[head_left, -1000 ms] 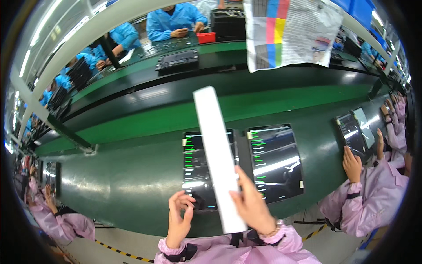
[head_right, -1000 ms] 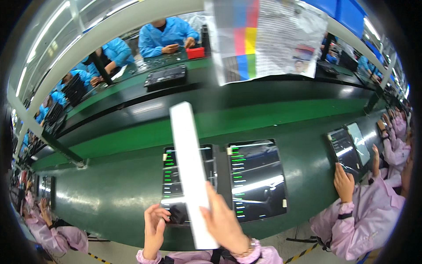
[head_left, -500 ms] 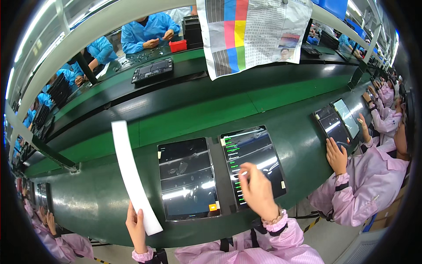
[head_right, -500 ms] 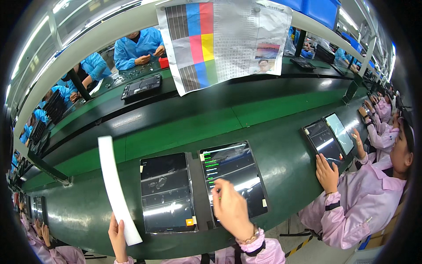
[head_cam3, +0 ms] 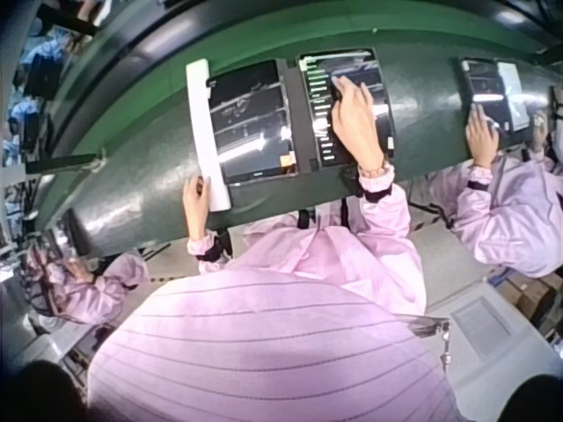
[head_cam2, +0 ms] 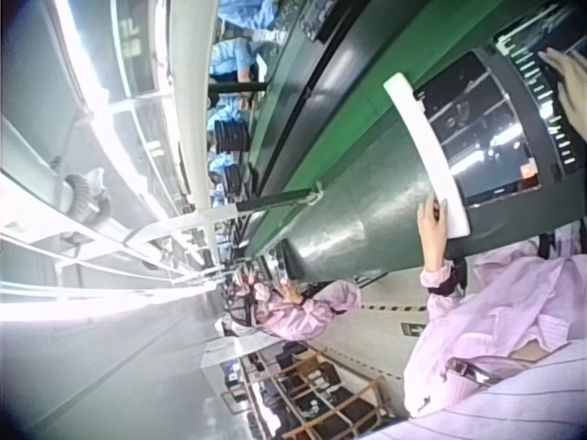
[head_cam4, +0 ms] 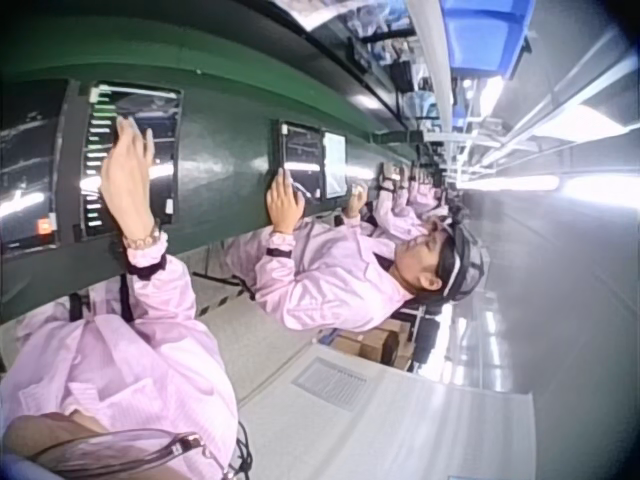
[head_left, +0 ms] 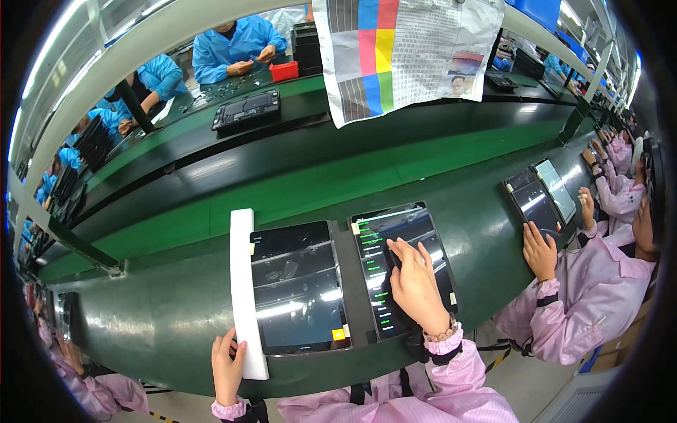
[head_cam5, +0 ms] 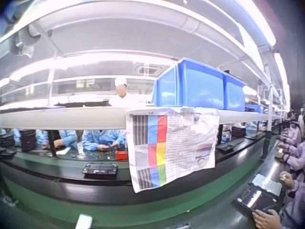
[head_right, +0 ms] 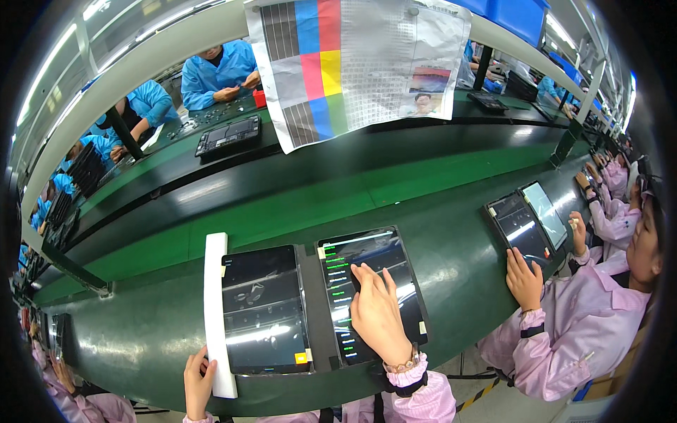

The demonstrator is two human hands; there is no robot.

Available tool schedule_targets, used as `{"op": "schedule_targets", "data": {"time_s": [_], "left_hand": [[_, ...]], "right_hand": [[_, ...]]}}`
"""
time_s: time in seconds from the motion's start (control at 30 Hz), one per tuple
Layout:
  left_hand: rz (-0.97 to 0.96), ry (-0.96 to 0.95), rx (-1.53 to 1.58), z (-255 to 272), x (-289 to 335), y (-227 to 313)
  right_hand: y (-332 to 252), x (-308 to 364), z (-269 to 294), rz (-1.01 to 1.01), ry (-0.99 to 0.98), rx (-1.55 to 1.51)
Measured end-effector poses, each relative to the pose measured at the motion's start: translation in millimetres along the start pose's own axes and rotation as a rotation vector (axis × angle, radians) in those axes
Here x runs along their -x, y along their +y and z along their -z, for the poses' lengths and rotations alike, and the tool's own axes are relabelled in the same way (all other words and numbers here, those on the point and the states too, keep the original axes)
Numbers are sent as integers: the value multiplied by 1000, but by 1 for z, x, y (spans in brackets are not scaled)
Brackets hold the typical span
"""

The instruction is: Testing and inspecting multiple tablet devices on an assembly line conveyor belt.

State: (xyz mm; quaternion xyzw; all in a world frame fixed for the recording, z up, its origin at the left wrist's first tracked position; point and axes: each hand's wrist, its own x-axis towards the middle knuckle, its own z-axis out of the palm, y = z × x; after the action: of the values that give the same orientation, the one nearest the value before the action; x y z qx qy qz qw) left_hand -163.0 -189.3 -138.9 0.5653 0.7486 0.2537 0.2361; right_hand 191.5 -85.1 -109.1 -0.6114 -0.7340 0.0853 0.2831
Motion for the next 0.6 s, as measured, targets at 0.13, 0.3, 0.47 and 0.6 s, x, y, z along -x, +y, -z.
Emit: {"op": "schedule_targets", "data": {"time_s": [0.13,0.3,0.47,0.6], "left_hand": [[-94,34,-13,-1,-1,2],[5,-9,-24,-2,-1,5],[-2,8,-1,-4,-2,4],[-66,41,-39,-2,1,13]], "right_hand": [[2,-3,-2,7,-1,11],[7,-7,-7,10,12,27],[10,-9,-11,-11,-53,35],[11,-5,-5,-35,-9,17]]}}
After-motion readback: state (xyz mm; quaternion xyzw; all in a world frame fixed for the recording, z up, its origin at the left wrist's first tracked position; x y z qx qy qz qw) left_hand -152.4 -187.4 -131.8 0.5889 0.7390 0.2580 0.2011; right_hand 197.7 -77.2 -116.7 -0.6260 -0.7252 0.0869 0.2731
